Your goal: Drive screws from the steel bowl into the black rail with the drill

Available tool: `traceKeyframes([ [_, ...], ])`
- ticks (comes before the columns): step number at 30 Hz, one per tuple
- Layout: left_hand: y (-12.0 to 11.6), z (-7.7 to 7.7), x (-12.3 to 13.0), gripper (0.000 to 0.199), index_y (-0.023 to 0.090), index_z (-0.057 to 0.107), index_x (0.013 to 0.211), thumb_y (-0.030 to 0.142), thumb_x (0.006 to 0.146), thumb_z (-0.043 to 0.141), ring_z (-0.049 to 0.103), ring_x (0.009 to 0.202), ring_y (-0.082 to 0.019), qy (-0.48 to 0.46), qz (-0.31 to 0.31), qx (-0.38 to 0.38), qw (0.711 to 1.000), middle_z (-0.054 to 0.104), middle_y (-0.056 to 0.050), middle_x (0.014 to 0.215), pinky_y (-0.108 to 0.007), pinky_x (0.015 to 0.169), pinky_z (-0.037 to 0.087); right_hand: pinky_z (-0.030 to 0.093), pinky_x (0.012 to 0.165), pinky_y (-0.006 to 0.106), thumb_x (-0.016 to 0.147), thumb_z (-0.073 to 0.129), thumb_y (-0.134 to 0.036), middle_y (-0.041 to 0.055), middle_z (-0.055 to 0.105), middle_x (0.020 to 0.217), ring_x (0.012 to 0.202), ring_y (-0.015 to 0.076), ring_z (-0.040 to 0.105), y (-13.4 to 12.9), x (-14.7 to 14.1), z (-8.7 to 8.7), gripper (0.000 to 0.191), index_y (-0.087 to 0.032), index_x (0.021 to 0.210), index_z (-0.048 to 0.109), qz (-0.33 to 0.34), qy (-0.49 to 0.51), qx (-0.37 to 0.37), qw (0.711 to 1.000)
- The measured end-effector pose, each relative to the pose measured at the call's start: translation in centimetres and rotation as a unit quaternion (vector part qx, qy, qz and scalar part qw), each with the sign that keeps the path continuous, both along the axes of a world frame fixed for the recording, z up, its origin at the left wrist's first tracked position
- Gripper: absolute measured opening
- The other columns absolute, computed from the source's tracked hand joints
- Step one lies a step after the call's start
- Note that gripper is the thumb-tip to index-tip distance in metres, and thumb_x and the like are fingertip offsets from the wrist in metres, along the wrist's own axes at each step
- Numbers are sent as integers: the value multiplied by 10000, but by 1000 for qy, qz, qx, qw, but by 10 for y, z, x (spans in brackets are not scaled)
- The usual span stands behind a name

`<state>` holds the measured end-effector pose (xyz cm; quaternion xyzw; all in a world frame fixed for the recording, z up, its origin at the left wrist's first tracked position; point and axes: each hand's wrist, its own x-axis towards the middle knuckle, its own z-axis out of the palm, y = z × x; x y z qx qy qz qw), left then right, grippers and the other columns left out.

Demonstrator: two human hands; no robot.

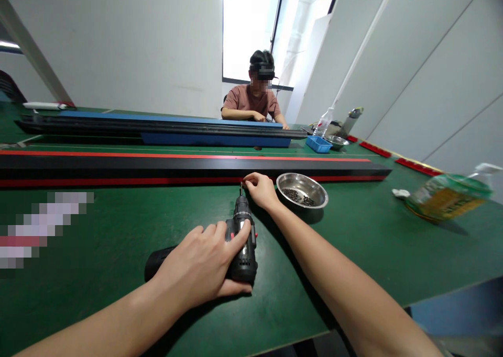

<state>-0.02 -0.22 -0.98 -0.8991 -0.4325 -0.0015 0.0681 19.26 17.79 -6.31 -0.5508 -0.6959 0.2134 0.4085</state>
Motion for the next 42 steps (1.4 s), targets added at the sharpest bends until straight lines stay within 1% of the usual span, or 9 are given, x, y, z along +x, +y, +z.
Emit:
traceKeyframes([
  [4, 1, 0, 0, 1023, 241, 312, 1590, 828, 786, 549, 647, 932, -310, 0, -4, -4, 1000, 641, -129, 1056, -433, 822, 525, 570, 859, 283, 919, 599, -144, 58, 797, 932, 906, 170, 765, 10, 4, -12, 134, -180, 979, 713, 25, 82, -14, 996],
  [11, 1, 1, -1, 1027, 247, 307, 1594, 830, 782, 548, 647, 919, -308, -3, -2, -7, 1000, 638, -125, 1060, -433, 816, 520, 576, 837, 278, 889, 612, -117, 66, 795, 928, 900, 171, 762, 10, 7, -8, 143, -169, 962, 724, 31, 77, -31, 996],
  [18, -2, 1, 2, 1035, 250, 307, 1597, 838, 778, 542, 637, 904, -313, -1, 13, -1, 1000, 633, -130, 1064, -445, 799, 518, 546, 885, 287, 834, 658, -119, 54, 792, 978, 915, 175, 731, 3, 7, -4, 183, -181, 969, 764, 50, -24, -18, 998],
  [21, -6, 0, 7, 1021, 263, 319, 1592, 841, 779, 536, 633, 892, -311, 3, 36, 11, 999, 635, -132, 1057, -436, 786, 507, 534, 846, 281, 827, 671, -138, 59, 786, 959, 886, 178, 714, -3, 5, 1, 174, -177, 959, 778, 60, -56, -21, 996],
  [24, -10, 0, 11, 1005, 272, 332, 1586, 842, 782, 529, 630, 889, -310, 7, 57, 17, 998, 634, -133, 1050, -425, 772, 495, 513, 797, 277, 827, 709, -204, 57, 771, 929, 847, 177, 684, -8, 5, 4, 124, -179, 911, 797, 95, -90, -11, 991],
  [28, -13, -1, 13, 994, 274, 349, 1579, 845, 783, 523, 629, 883, -312, 4, 67, 17, 998, 635, -130, 1035, -428, 771, 491, 494, 777, 264, 809, 743, -219, 50, 752, 912, 829, 163, 657, -10, 7, 4, 119, -179, 903, 804, 143, -94, -4, 985],
  [33, -13, 0, 12, 984, 264, 351, 1578, 834, 794, 523, 634, 888, -328, -1, 61, 18, 998, 636, -131, 1028, -447, 770, 500, 484, 768, 252, 832, 714, -167, 47, 757, 897, 820, 156, 657, -8, 8, 1, 87, -177, 864, 794, 168, -84, 3, 982],
  [37, -13, 1, 11, 986, 259, 344, 1580, 830, 797, 525, 639, 905, -332, -3, 58, 14, 998, 640, -137, 1037, -449, 776, 505, 477, 756, 255, 867, 704, -182, 53, 769, 904, 819, 160, 666, -8, 7, 1, 75, -171, 867, 779, 160, -91, 1, 983],
  [42, -10, 2, 9, 987, 253, 337, 1581, 824, 800, 530, 646, 922, -325, -3, 46, 5, 999, 646, -146, 1062, -443, 796, 511, 480, 765, 256, 929, 668, -262, 53, 767, 901, 815, 152, 675, -8, 8, 1, 130, -157, 911, 744, 97, -56, 1, 994],
])
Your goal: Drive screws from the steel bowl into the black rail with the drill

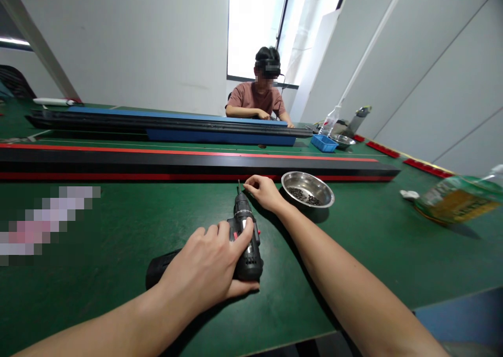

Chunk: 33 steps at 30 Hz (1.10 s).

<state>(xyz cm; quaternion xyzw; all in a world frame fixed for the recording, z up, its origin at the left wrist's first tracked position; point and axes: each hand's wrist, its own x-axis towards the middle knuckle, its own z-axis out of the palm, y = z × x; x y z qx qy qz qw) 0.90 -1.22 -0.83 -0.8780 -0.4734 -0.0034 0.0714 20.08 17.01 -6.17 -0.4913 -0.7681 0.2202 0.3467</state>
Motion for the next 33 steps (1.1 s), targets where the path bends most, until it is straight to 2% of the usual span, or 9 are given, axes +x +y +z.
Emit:
traceKeyframes([
  [5, 3, 1, -1, 997, 247, 335, 1582, 827, 795, 532, 650, 919, -327, -2, -13, -3, 1000, 648, -145, 1065, -454, 800, 519, 479, 747, 249, 859, 741, -218, 52, 762, 907, 811, 152, 668, 1, 1, 1, 83, -161, 915, 760, 13, -36, 12, 999],
  [9, 4, 2, -1, 1009, 248, 334, 1581, 834, 785, 537, 651, 920, -328, -4, -12, -2, 1000, 650, -141, 1062, -455, 801, 524, 479, 771, 256, 867, 724, -182, 57, 768, 899, 826, 163, 670, 0, -1, 1, 53, -167, 860, 774, 5, -66, 29, 997],
  [16, 3, 1, -1, 1001, 241, 343, 1577, 823, 789, 549, 650, 913, -325, -6, -13, -4, 1000, 651, -137, 1052, -456, 794, 534, 470, 826, 283, 1002, 484, -193, 70, 780, 955, 889, 187, 698, 5, 2, -1, 290, -170, 947, 767, -69, -13, 23, 997],
  [19, 3, 1, -1, 997, 241, 341, 1579, 818, 793, 548, 652, 910, -326, -5, -15, -3, 1000, 650, -137, 1058, -463, 795, 537, 460, 800, 292, 962, 576, -244, 70, 763, 930, 852, 191, 676, 4, 1, -2, 205, -172, 892, 755, -83, -38, 24, 996],
  [22, 4, 1, -1, 999, 243, 338, 1581, 818, 792, 551, 653, 922, -328, -6, -14, -4, 1000, 649, -139, 1070, -463, 802, 537, 451, 751, 281, 864, 729, -280, 66, 719, 898, 802, 176, 631, 1, 1, -1, 115, -167, 846, 732, -57, -82, 41, 994],
  [26, 3, 1, -1, 1004, 245, 334, 1582, 818, 788, 557, 657, 928, -331, -8, -12, -8, 1000, 650, -137, 1066, -462, 805, 537, 446, 751, 274, 881, 705, -194, 63, 697, 905, 811, 160, 612, -1, 2, -1, 47, -161, 851, 722, -27, -101, 47, 993],
  [29, 3, 1, -2, 1006, 242, 331, 1582, 817, 789, 557, 659, 926, -328, -9, -15, -10, 1000, 653, -139, 1066, -457, 804, 537, 456, 774, 284, 909, 684, -203, 69, 717, 924, 832, 167, 630, 2, 4, -4, 65, -163, 872, 720, -31, -82, 45, 995],
  [33, 7, 1, -4, 1010, 235, 329, 1583, 820, 790, 552, 657, 923, -321, -10, -32, -5, 999, 657, -141, 1072, -451, 810, 532, 479, 750, 277, 930, 662, -240, 51, 751, 879, 791, 162, 666, 10, 7, -10, 103, -169, 887, 723, -70, 11, 25, 997],
])
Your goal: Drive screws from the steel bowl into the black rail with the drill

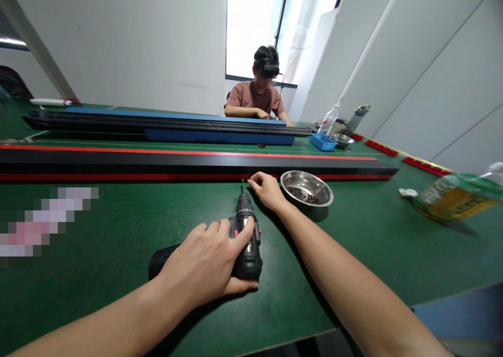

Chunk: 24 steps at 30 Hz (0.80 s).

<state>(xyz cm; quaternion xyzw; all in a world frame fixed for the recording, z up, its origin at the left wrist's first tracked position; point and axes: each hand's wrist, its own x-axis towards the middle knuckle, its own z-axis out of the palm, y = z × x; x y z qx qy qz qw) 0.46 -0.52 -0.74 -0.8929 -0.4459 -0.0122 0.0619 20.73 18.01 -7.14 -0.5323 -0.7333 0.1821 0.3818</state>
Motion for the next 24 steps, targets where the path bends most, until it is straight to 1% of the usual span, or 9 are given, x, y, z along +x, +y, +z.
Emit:
traceKeyframes([
  [2, 2, -1, -2, 1010, 236, 328, 1584, 821, 792, 548, 657, 915, -317, 0, -11, 3, 1000, 659, -135, 1064, -449, 811, 529, 494, 726, 271, 919, 670, -242, 48, 762, 856, 768, 163, 683, 4, 1, -2, 106, -167, 877, 733, -14, 45, -15, 999],
  [5, 3, -2, -4, 1016, 236, 330, 1584, 826, 786, 549, 658, 910, -315, -1, -19, 6, 1000, 662, -130, 1056, -446, 813, 525, 521, 747, 270, 877, 708, -214, 52, 781, 880, 797, 170, 709, 6, 3, -2, 66, -171, 895, 755, -15, 80, -20, 996],
  [8, 3, -2, -4, 1016, 235, 333, 1583, 825, 785, 552, 659, 909, -316, 2, -21, 7, 1000, 664, -130, 1054, -441, 806, 521, 536, 774, 276, 858, 724, -206, 57, 791, 909, 824, 175, 722, 6, 2, 0, 83, -175, 916, 774, -5, 94, -20, 995],
  [13, 3, -3, -4, 1001, 238, 331, 1582, 821, 796, 542, 658, 913, -315, 3, -22, 7, 1000, 663, -129, 1055, -437, 806, 516, 535, 715, 270, 870, 715, -253, 67, 787, 863, 762, 172, 714, 6, -2, 1, 117, -158, 895, 780, -11, 111, -33, 993],
  [16, 3, -3, -4, 1000, 245, 327, 1582, 820, 794, 545, 659, 910, -314, 3, -22, 8, 1000, 662, -126, 1055, -434, 805, 515, 543, 714, 266, 854, 725, -257, 67, 790, 868, 761, 172, 718, 7, -3, 0, 120, -160, 894, 783, -7, 117, -33, 993],
  [19, 3, -5, -5, 997, 243, 325, 1583, 818, 798, 541, 657, 913, -312, 4, -22, 11, 1000, 660, -126, 1056, -433, 811, 514, 554, 693, 267, 863, 716, -313, 73, 789, 848, 767, 186, 734, 9, -5, -2, 176, -160, 909, 789, -13, 137, -45, 989],
  [22, 4, -5, -5, 995, 241, 324, 1583, 817, 800, 540, 654, 926, -310, 2, -22, 12, 1000, 657, -125, 1054, -431, 825, 512, 547, 638, 256, 921, 636, -394, 90, 790, 853, 761, 191, 742, 11, -6, -2, 286, -153, 901, 790, -11, 161, -68, 984],
  [24, 4, -5, -4, 994, 244, 325, 1584, 815, 801, 542, 654, 928, -311, 3, -21, 11, 1000, 657, -127, 1057, -430, 826, 511, 538, 619, 244, 950, 588, -419, 97, 793, 875, 761, 184, 741, 13, -7, -3, 339, -150, 897, 789, -2, 173, -80, 982],
])
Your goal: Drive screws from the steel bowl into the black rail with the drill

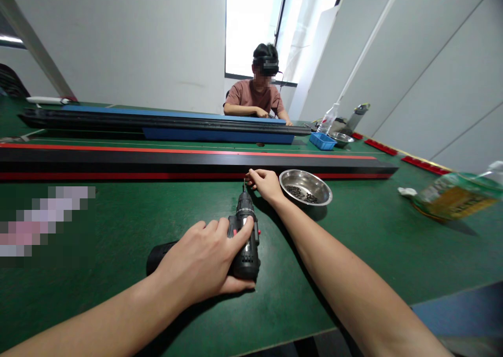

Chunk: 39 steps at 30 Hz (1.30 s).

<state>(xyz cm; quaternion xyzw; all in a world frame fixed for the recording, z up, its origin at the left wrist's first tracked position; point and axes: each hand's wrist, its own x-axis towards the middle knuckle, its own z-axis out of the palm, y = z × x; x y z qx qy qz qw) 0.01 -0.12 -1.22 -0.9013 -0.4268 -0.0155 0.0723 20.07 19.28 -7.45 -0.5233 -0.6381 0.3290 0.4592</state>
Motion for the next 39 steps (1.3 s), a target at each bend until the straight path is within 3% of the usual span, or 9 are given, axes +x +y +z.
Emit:
traceKeyframes([
  [11, -1, 1, 0, 986, 240, 328, 1586, 805, 808, 543, 652, 936, -319, -1, 3, -8, 1000, 658, -133, 1065, -440, 829, 519, 540, 622, 227, 971, 564, -450, 100, 792, 923, 735, 158, 726, -1, -2, 0, 382, -141, 933, 785, 41, 17, -4, 999],
  [39, -1, 2, 1, 972, 254, 324, 1589, 804, 814, 529, 649, 913, -317, 3, 7, -9, 1000, 652, -130, 1048, -438, 810, 517, 539, 671, 245, 936, 607, -441, 71, 793, 914, 764, 178, 745, -9, -3, 5, 330, -166, 952, 789, 49, -15, 9, 999],
])
